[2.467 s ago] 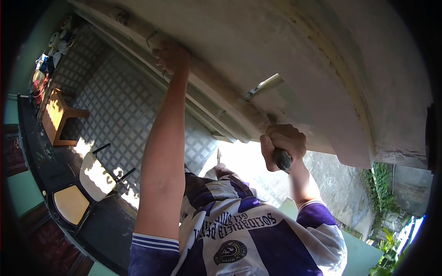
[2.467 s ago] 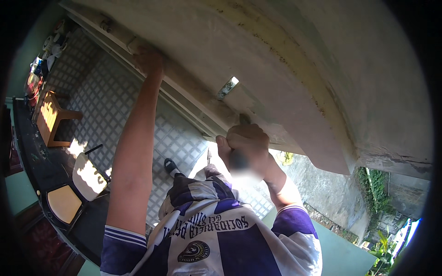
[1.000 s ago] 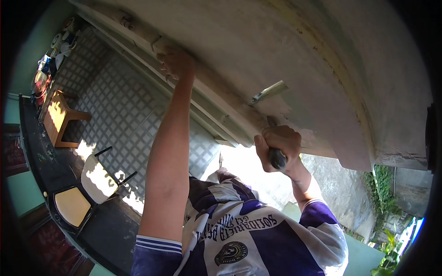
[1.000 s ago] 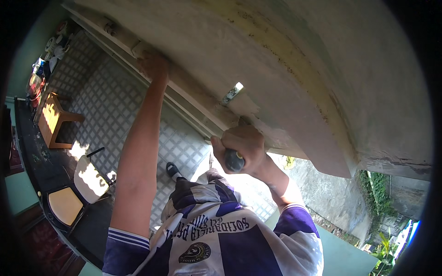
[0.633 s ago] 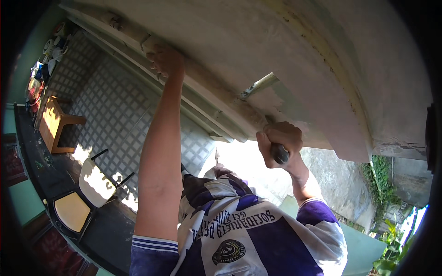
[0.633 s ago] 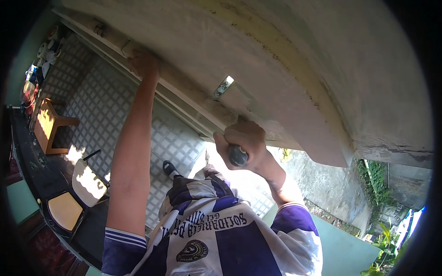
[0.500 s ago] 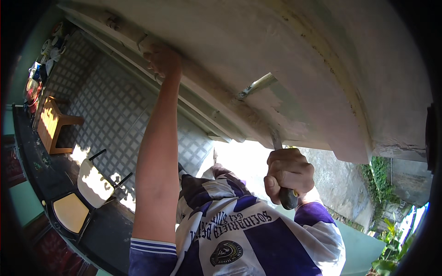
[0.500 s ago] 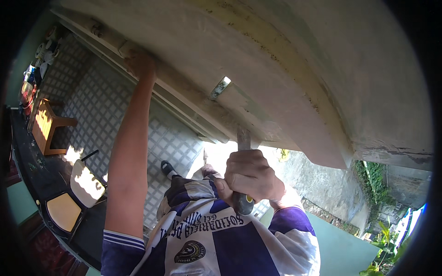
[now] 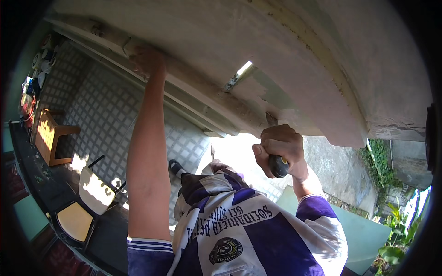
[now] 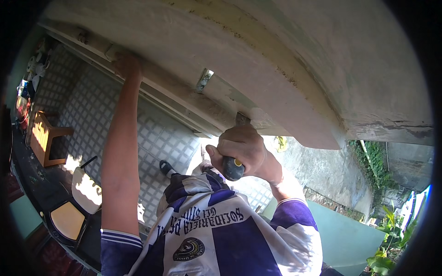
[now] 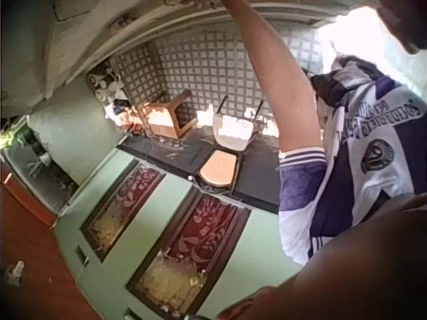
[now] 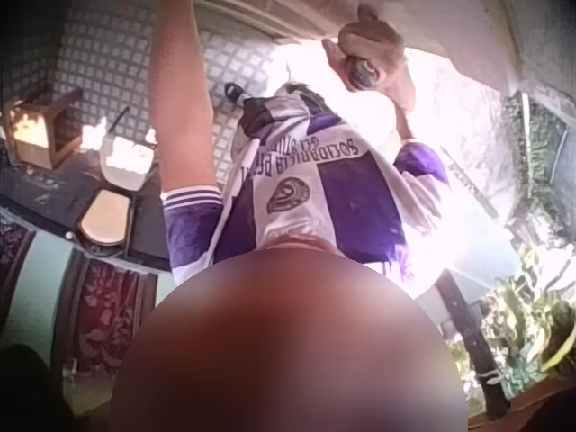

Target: The recorder uses a putty knife to apply filler to a damaged area on a concrete wall.

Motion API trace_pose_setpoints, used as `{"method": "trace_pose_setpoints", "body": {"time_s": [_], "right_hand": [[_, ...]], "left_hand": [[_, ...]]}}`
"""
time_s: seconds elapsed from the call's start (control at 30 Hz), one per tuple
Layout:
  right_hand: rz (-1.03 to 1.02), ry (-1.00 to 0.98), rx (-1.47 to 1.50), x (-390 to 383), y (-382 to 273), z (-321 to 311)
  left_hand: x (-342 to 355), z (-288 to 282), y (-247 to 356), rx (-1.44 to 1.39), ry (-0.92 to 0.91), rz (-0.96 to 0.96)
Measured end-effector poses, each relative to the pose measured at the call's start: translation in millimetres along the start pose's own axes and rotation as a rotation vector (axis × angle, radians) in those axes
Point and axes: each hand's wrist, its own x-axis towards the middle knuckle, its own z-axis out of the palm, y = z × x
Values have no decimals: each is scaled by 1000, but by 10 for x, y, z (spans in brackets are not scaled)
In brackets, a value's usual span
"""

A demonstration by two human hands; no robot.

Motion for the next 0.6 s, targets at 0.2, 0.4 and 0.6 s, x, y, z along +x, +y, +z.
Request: {"method": "trace_pose_setpoints", "body": {"time_s": [0.2, 0.4, 0.6], "right_hand": [[55, 7, -61, -112, 55, -14], [143, 49, -150, -204, 35, -109], [188, 85, -126, -305, 4, -149]], "left_hand": [[61, 260, -135, 43, -14, 106], [99, 203, -108, 229, -80, 238], [35, 52, -70, 39, 0, 119]]}}
